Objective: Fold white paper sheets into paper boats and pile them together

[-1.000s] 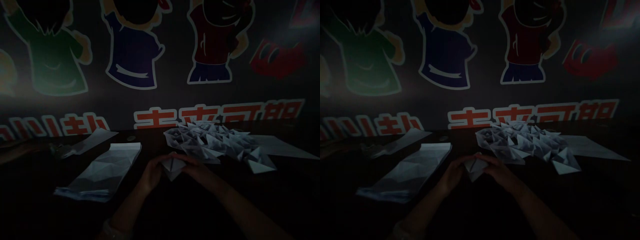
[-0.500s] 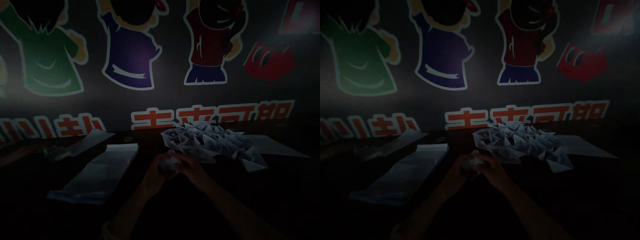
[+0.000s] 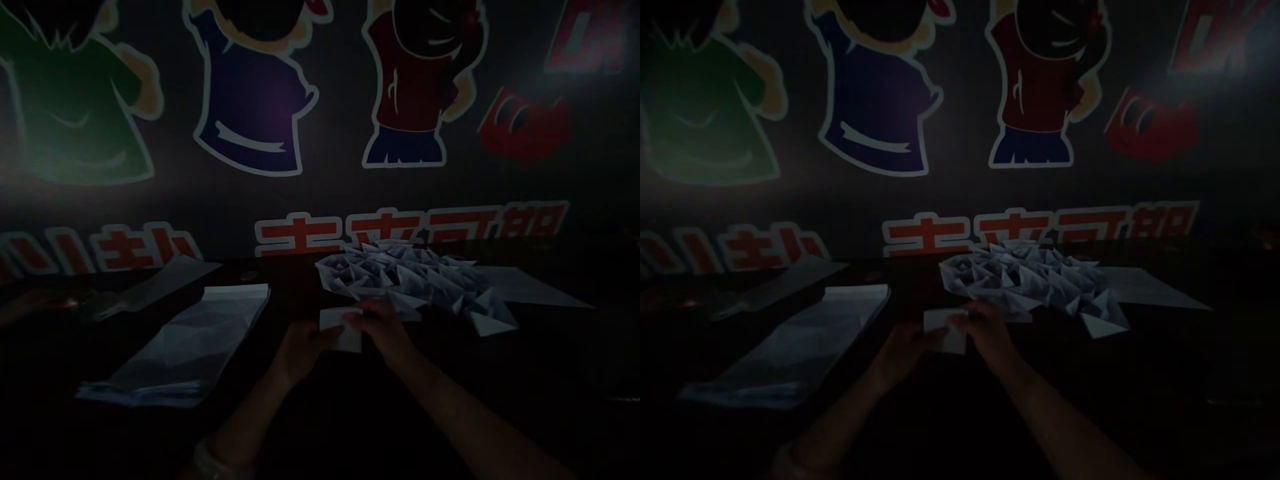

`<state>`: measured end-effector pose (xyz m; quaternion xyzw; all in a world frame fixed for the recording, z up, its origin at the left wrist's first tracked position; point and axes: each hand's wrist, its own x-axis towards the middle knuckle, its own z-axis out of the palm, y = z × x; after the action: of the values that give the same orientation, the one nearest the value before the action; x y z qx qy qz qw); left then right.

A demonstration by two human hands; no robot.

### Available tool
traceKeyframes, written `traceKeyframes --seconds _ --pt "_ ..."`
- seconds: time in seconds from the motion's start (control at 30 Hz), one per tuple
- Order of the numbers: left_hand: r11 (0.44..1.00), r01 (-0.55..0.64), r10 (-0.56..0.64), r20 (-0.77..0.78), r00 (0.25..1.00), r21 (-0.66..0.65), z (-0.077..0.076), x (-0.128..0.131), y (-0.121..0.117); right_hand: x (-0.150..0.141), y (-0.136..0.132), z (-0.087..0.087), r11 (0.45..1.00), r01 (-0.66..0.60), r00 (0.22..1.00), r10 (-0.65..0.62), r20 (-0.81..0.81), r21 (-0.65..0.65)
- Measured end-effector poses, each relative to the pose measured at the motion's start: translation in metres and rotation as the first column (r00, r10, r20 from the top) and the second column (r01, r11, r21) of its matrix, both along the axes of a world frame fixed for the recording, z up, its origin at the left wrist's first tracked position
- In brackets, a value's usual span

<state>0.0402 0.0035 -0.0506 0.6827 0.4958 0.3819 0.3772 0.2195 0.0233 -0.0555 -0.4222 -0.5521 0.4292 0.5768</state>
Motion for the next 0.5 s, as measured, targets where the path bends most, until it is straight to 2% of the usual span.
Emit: traceKeyframes --seconds 0.1,0.17,0.23,0.3,0.37,0.43,0.5 --pt "0.987 -0.073 0.095 -0.157 0.983 0.143 0.004 -0.003 -0.001 -0.002 0.001 -0.001 1.0 -0.01 0.999 0.01 -0.049 0.009" --pt "0.938 -0.102 0.189 -0.245 0.951 0.331 0.006 -0.007 0.0 -0.002 0.0 -0.001 0.999 -0.041 0.993 0.042 -0.11 0.009" --pt "0.824 -0.058 0.27 -0.301 0.914 0.564 0.005 -0.014 0.003 -0.002 -0.001 0.001 0.986 -0.144 0.975 0.126 -0.183 -0.087" --pt "0.67 0.038 0.311 -0.327 0.892 0.741 0.001 -0.02 0.007 -0.001 -0.003 0.001 0.925 -0.319 0.931 0.265 -0.251 -0.208" --pt "0.573 0.165 0.295 -0.389 0.873 0.803 -0.002 -0.021 0.009 -0.001 -0.004 0.0 0.876 -0.436 0.885 0.376 -0.274 -0.206" --pt "0.559 0.285 0.247 -0.485 0.839 0.779 -0.003 -0.017 0.007 -0.001 -0.003 -0.001 0.91 -0.401 0.9 0.371 -0.228 -0.102" --pt "0.576 0.38 0.157 -0.555 0.817 0.723 -0.002 -0.01 0.002 0.0 -0.001 -0.003 0.964 -0.266 0.955 0.262 -0.137 -0.009"
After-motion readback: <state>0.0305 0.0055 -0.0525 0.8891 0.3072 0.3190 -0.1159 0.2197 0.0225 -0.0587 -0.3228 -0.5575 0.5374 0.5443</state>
